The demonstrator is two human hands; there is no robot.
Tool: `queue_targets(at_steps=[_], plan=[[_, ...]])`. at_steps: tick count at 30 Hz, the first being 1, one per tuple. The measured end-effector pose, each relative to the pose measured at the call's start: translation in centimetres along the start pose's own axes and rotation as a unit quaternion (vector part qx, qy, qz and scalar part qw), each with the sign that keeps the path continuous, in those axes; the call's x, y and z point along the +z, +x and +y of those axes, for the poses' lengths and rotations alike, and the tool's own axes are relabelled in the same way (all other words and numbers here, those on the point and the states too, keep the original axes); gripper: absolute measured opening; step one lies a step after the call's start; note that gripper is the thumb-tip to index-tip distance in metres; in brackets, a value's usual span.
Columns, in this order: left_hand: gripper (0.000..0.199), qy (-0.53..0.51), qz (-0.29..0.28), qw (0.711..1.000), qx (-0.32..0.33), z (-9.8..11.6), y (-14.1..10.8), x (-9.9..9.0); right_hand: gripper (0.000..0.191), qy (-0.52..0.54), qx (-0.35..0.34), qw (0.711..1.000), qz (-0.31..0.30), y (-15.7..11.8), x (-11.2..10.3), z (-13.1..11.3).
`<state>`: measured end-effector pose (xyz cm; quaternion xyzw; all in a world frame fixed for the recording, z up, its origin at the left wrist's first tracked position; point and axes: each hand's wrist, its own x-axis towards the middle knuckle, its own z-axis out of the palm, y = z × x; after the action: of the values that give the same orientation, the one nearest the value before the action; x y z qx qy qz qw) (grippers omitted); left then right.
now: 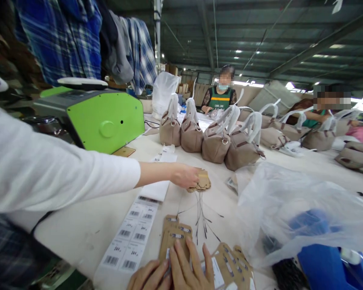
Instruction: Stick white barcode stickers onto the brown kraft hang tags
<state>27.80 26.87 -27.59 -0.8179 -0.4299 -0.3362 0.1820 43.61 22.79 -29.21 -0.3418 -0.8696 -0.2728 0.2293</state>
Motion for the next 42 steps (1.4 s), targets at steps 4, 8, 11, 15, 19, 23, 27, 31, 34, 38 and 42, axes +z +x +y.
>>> queue_targets(at_steps=[4, 8, 11, 15, 19, 23, 27, 31, 34, 38, 42], plan=[[0.025, 0.035, 0.115, 0.992, -0.041, 4.5, -7.1, -2.7, 0.031, -0.008, -0.113, 0.993, -0.025, -0.2, -1.3, 1.3], [0.027, 0.027, 0.137, 0.989, -0.050, 4.4, -7.5, -2.7, 0.026, 0.011, -0.101, 0.995, -0.020, -1.2, -2.2, 1.6], [0.027, 0.022, 0.134, 0.989, -0.052, 4.2, -6.7, -2.7, 0.024, 0.024, -0.062, 0.998, -0.001, -1.6, -2.3, 1.5], [0.028, 0.026, 0.120, 0.991, -0.043, 4.4, -6.5, -3.3, 0.026, 0.022, -0.070, 0.997, 0.015, -1.5, -2.2, 0.8], [0.027, 0.037, 0.121, 0.991, -0.050, 4.5, -6.6, -3.7, 0.030, 0.080, -0.028, 0.996, 0.029, -1.6, -2.3, -0.2], [0.026, 0.034, 0.100, 0.993, -0.047, 4.5, -7.1, -3.7, 0.027, 0.138, -0.029, 0.989, 0.039, -2.0, -3.0, 0.0], [0.024, 0.028, 0.091, 0.994, -0.051, 4.7, -7.7, -3.3, 0.017, 0.162, 0.038, 0.986, 0.031, -1.5, -3.5, 1.3], [0.023, 0.029, 0.069, 0.997, -0.033, 4.5, -8.6, -2.8, 0.020, 0.181, 0.159, 0.970, -0.019, 0.1, -3.1, 1.7], [0.023, 0.031, 0.057, 0.998, -0.016, 4.2, -9.1, -2.6, 0.020, 0.185, 0.229, 0.954, -0.055, 1.4, -2.3, 1.4], [0.026, 0.032, 0.063, 0.997, -0.020, 4.3, -9.3, -2.5, 0.019, 0.223, 0.306, 0.922, -0.082, 2.3, -1.6, 0.9], [0.027, 0.034, 0.049, 0.998, -0.020, 4.5, -9.4, -2.6, 0.019, 0.307, 0.382, 0.867, -0.086, 3.0, -1.6, 1.0]])
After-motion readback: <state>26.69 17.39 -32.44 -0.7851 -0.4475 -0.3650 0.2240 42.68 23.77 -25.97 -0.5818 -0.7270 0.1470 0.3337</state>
